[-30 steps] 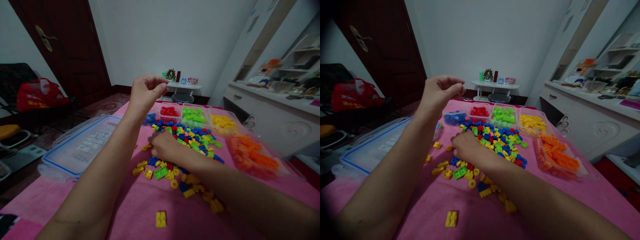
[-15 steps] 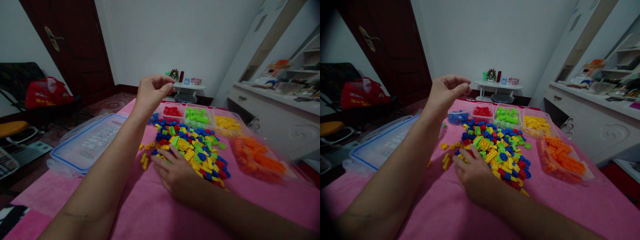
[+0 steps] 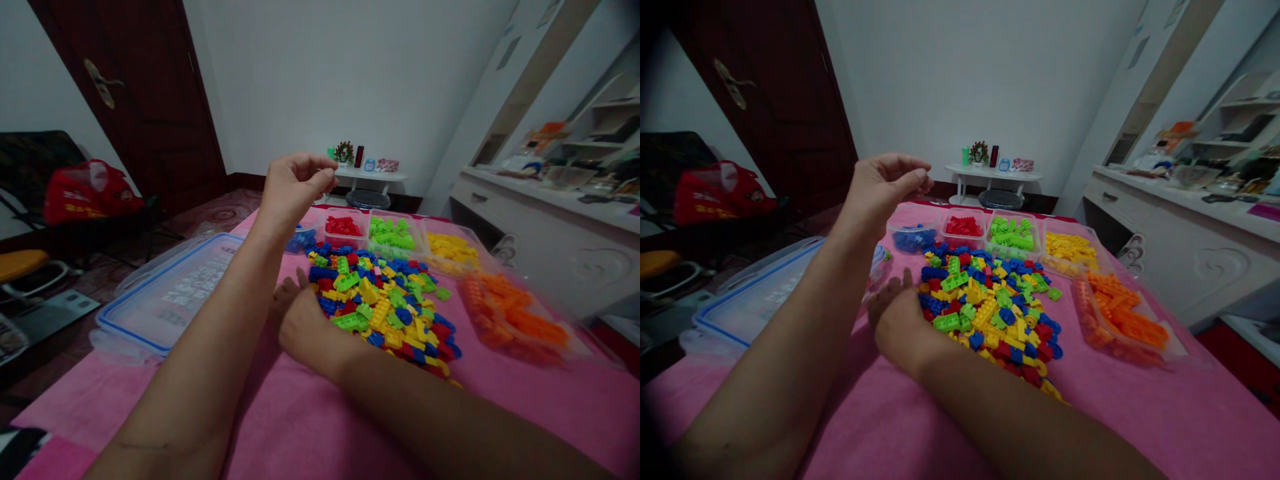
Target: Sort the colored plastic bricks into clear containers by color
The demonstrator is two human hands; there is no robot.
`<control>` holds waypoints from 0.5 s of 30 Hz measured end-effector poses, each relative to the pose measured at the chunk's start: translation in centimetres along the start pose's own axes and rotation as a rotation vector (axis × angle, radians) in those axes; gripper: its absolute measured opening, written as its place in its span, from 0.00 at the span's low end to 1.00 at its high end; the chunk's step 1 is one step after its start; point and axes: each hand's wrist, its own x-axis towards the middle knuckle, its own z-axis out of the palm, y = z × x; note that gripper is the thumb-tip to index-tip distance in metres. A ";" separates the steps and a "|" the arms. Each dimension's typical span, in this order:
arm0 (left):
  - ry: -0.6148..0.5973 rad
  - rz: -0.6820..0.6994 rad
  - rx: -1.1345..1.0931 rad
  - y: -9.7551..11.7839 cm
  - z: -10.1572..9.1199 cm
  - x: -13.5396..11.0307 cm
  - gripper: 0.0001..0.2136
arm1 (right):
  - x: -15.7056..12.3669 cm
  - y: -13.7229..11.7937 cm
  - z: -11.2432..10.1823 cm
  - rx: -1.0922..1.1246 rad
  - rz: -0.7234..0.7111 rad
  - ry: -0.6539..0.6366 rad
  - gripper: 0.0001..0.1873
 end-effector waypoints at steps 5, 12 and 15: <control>-0.204 -0.077 0.323 -2.1 -0.4 -0.2 0.10 | -2.3 2.6 -0.7 -0.013 0.248 -0.092 0.15; -0.448 -0.371 1.315 -4.5 0.1 -1.5 0.14 | -5.3 2.4 0.5 0.051 0.297 0.078 0.15; -0.653 -0.419 1.499 -4.8 -0.1 -1.6 0.19 | -5.6 2.2 1.0 0.049 0.285 0.137 0.15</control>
